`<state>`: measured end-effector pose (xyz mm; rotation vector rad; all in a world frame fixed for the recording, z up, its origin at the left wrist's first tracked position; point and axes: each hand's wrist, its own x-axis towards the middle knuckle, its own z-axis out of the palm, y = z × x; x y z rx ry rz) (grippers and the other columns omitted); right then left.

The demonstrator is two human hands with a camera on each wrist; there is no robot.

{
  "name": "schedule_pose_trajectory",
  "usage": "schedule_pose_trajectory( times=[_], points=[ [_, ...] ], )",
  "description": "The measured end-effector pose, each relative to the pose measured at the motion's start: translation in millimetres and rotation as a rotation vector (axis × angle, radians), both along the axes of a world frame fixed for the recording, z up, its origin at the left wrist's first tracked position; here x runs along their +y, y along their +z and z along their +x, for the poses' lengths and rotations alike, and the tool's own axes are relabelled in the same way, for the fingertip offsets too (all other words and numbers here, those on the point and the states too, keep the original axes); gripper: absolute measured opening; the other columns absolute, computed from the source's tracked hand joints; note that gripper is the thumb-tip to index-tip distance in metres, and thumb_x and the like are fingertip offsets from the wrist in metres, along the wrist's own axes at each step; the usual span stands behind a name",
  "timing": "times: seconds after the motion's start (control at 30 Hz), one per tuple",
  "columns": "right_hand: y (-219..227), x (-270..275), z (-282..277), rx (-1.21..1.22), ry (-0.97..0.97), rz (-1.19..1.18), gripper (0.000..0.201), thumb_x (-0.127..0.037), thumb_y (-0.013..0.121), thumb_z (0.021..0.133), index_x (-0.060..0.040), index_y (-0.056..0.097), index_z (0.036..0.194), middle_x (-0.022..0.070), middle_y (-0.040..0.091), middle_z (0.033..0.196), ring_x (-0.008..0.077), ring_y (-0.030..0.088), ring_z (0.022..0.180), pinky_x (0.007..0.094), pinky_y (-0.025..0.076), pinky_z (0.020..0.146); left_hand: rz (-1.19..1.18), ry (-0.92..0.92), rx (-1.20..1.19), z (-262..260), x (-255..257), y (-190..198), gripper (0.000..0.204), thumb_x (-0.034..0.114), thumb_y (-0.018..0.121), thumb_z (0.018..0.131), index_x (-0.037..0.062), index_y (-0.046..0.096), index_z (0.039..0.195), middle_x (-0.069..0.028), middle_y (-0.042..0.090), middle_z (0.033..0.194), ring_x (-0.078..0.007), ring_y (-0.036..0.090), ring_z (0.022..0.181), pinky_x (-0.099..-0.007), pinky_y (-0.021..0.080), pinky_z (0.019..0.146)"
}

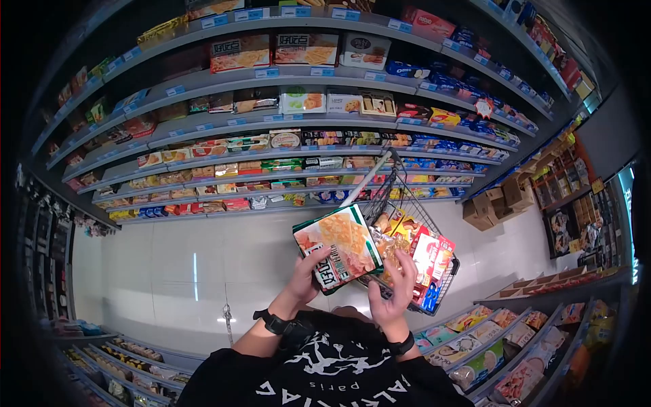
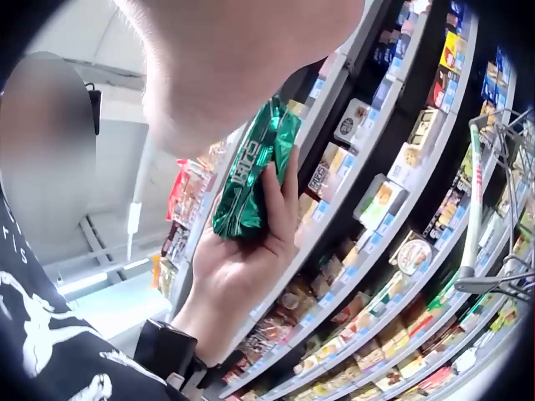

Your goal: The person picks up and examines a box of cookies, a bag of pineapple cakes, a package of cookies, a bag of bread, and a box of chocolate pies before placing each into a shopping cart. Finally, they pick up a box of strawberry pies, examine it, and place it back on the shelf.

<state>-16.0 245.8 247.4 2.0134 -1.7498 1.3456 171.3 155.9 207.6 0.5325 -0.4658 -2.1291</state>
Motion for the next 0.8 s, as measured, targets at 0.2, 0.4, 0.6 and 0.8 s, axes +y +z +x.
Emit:
schedule_pose_trajectory(
  times=[0.2,0.4,0.6,0.8],
  points=[
    [13.9,-12.7,-27.1,-1.325,0.38,0.474,0.063,-0.016,0.063,0.098,-0.0028,0.037,0.154,0.0156,0.057,0.138,0.0165,0.063,0.111,0.0285,0.05,0.094,-0.186,-0.156,-0.354,-2.9,8.9,31.2,0.046,0.025,0.07,0.098,0.0009,0.055,0.134,-0.0072,0.069,0.119,-0.0125,0.07,0.101,-0.0298,0.058,0.088],
    [-1.7,-4.4,-48.7,-1.397,0.364,0.598,0.047,-0.004,0.071,0.091,-0.005,0.048,0.131,0.0072,0.063,0.122,0.0127,0.063,0.106,0.0257,0.051,0.088,-0.139,0.121,-0.284,-14.8,38.4,46.6,0.048,0.014,0.07,0.098,0.001,0.049,0.139,-0.0061,0.07,0.116,-0.0109,0.067,0.106,-0.0267,0.053,0.092],
    [-15.8,-6.7,-28.8,-1.497,0.585,0.664,0.034,-0.002,0.074,0.089,-0.0065,0.047,0.109,0.0083,0.064,0.109,0.0157,0.065,0.101,0.0314,0.058,0.086,-0.216,0.26,-0.444,-27.3,63.8,22.3,0.043,0.013,0.069,0.1,0.0036,0.052,0.139,-0.0073,0.068,0.124,-0.0127,0.065,0.113,-0.0295,0.051,0.101],
    [-22.0,-4.8,-20.3,-1.449,0.617,0.775,0.044,-0.007,0.071,0.094,0.0015,0.048,0.131,0.013,0.066,0.125,0.0161,0.067,0.107,0.0294,0.051,0.098,-0.276,0.413,-0.574,-13.4,93.4,29.1,0.04,0.013,0.07,0.099,0.0012,0.054,0.135,-0.0071,0.069,0.12,-0.0116,0.066,0.108,-0.0289,0.054,0.096]
  ],
)
